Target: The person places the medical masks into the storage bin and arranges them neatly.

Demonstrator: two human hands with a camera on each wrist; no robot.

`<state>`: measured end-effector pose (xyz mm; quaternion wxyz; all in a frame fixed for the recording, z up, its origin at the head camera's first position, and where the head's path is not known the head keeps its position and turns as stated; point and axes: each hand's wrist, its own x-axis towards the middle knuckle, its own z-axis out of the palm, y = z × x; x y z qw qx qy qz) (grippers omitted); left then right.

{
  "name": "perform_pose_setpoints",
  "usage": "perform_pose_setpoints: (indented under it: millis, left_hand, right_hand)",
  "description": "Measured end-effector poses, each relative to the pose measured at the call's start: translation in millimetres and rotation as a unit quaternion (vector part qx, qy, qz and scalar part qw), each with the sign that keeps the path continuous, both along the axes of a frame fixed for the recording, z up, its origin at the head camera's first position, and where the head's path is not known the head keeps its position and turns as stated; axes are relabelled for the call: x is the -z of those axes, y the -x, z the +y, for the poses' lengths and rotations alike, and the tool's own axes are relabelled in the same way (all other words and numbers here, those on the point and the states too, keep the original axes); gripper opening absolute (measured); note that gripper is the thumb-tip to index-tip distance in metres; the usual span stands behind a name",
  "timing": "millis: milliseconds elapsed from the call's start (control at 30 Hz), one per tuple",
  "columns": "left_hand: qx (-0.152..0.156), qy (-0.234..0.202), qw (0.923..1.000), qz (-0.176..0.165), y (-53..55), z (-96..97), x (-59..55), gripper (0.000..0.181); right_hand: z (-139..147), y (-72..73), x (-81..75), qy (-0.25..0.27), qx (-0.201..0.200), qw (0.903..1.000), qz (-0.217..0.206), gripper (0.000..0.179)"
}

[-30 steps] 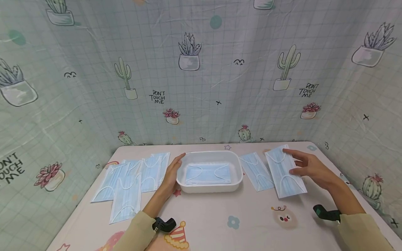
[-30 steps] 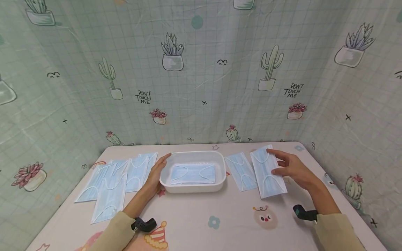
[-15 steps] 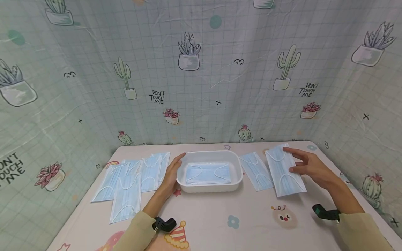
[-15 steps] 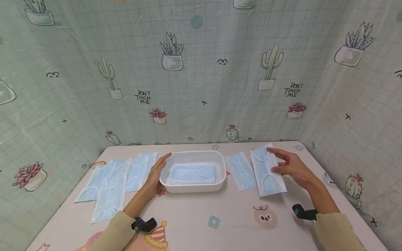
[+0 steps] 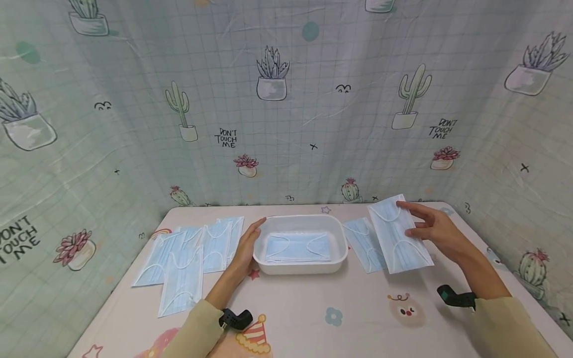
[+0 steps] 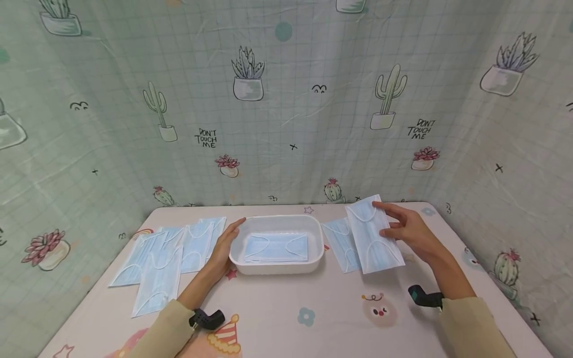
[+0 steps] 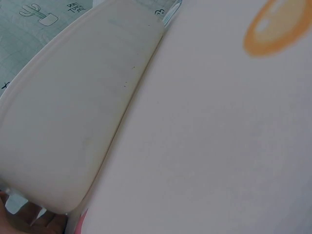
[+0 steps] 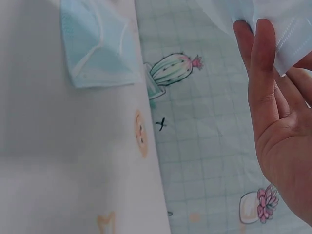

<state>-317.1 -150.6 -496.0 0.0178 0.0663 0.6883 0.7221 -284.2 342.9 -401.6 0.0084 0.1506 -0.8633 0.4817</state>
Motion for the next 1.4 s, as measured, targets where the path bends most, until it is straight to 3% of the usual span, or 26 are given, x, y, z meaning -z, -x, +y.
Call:
perform_pose_setpoints:
  millis: [633, 1100, 1400]
  left_hand:
    - [-0.001, 0.006, 1.0000, 0.006, -0.3, -0.7, 1.3, 0.047]
    - [0.001, 0.006, 1.0000, 0.004, 0.6, -1.7, 1.3, 0.047]
    - [0.005, 0.003, 1.0000, 0.005, 1.2, -1.6, 2.8, 0.048]
  right_hand:
    - [-55, 23.5, -46.0, 0.030, -0.061, 0.9976, 0.013, 0.066]
    - [-94, 45.0, -56.5, 0.016, -0.086, 0.9961, 0.013, 0.064]
    - [-122, 64.0, -64.9, 0.009, -0.136, 0.9907, 0.004, 0.063]
